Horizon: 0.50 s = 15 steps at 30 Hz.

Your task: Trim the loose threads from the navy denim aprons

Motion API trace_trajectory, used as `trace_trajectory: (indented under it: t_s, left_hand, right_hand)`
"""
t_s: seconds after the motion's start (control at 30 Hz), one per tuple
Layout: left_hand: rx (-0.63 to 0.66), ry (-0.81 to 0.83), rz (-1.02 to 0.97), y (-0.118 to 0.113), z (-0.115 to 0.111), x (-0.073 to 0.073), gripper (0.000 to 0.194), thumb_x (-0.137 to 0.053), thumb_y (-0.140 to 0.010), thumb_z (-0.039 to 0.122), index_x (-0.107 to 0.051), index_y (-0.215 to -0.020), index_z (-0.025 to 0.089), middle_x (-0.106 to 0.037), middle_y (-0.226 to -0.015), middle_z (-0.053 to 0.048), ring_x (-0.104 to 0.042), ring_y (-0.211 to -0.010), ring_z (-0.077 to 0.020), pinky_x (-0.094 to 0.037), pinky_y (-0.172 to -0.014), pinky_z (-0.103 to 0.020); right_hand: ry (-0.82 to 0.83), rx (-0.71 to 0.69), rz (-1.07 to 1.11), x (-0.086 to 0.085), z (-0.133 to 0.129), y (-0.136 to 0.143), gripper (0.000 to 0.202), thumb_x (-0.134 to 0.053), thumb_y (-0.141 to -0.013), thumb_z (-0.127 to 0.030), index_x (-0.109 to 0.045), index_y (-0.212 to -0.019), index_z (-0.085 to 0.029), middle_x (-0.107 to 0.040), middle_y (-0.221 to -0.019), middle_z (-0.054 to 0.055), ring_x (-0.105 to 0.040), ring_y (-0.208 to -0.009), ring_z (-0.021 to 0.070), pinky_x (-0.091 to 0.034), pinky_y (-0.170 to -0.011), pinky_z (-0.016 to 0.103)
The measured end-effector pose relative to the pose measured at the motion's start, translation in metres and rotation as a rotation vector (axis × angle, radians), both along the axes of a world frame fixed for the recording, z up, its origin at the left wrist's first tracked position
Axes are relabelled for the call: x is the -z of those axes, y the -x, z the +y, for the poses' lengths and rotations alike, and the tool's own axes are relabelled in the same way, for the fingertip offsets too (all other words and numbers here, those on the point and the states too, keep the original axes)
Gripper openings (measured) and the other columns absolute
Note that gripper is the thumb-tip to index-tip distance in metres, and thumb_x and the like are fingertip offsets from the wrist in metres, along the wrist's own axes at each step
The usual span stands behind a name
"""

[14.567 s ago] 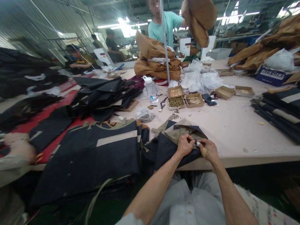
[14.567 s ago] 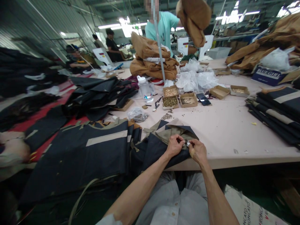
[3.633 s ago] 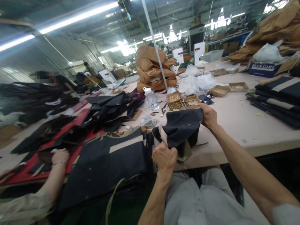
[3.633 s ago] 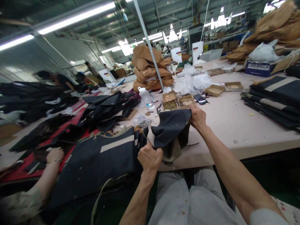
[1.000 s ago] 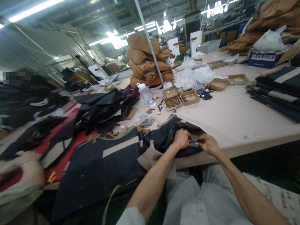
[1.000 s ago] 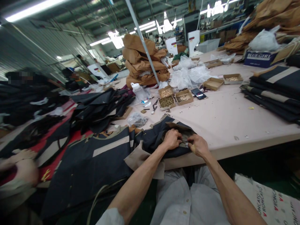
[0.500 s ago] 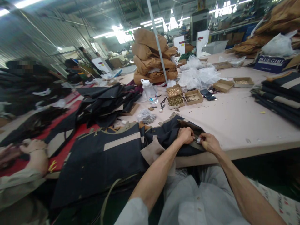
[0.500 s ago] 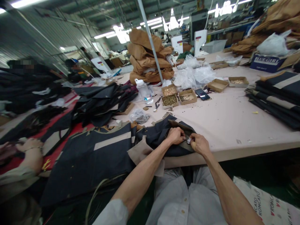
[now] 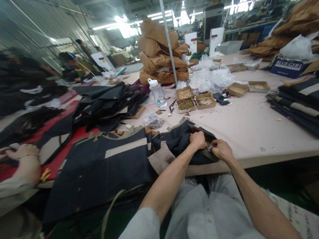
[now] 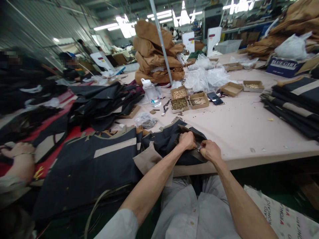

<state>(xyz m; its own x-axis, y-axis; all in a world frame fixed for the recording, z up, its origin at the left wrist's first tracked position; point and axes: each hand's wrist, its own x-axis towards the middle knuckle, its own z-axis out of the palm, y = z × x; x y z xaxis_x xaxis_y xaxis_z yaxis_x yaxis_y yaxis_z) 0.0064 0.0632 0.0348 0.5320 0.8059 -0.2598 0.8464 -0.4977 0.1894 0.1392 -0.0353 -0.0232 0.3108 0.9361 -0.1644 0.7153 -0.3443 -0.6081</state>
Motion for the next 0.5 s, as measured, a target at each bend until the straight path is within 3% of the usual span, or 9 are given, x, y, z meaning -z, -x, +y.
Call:
trace_trajectory:
  t_s: [0.17,0.33,0.5]
  left_hand:
    - [-0.001,0.013,0.000,0.003,-0.001,-0.003,0.027,-0.078,-0.061,0.030,-0.075,-0.085,0.017,-0.076,-0.095,-0.015,-0.071,-0.098,-0.0296,-0.052,-0.098,-0.042]
    - [0.001,0.038,-0.070,0.013,-0.003,0.003,0.019,-0.074,-0.064,0.026,-0.078,-0.083,0.023,-0.076,-0.086,-0.008,-0.071,-0.096,-0.0264,-0.047,-0.103,-0.042]
    - [0.072,-0.059,-0.185,0.019,-0.016,0.011,0.022,-0.068,-0.064,0.020,-0.078,-0.083,0.024,-0.073,-0.088,-0.009,-0.066,-0.096,-0.0276,-0.047,-0.099,-0.044]
  right_hand:
    - [-0.052,0.093,-0.084,-0.005,-0.013,0.018,0.011,-0.065,-0.077,-0.025,-0.073,-0.084,-0.025,-0.070,-0.077,0.006,-0.064,-0.074,0.0221,-0.034,-0.059,0.029]
    - [-0.311,0.348,-0.290,0.010,-0.033,0.027,0.030,-0.062,-0.086,-0.032,-0.062,-0.112,-0.019,-0.066,-0.105,0.013,-0.062,-0.085,0.0247,-0.038,-0.066,0.032]
    - [-0.349,0.237,-0.299,0.025,-0.014,0.004,0.021,-0.051,-0.085,-0.016,-0.066,-0.099,-0.019,-0.064,-0.095,0.011,-0.061,-0.084,0.0232,-0.039,-0.070,0.031]
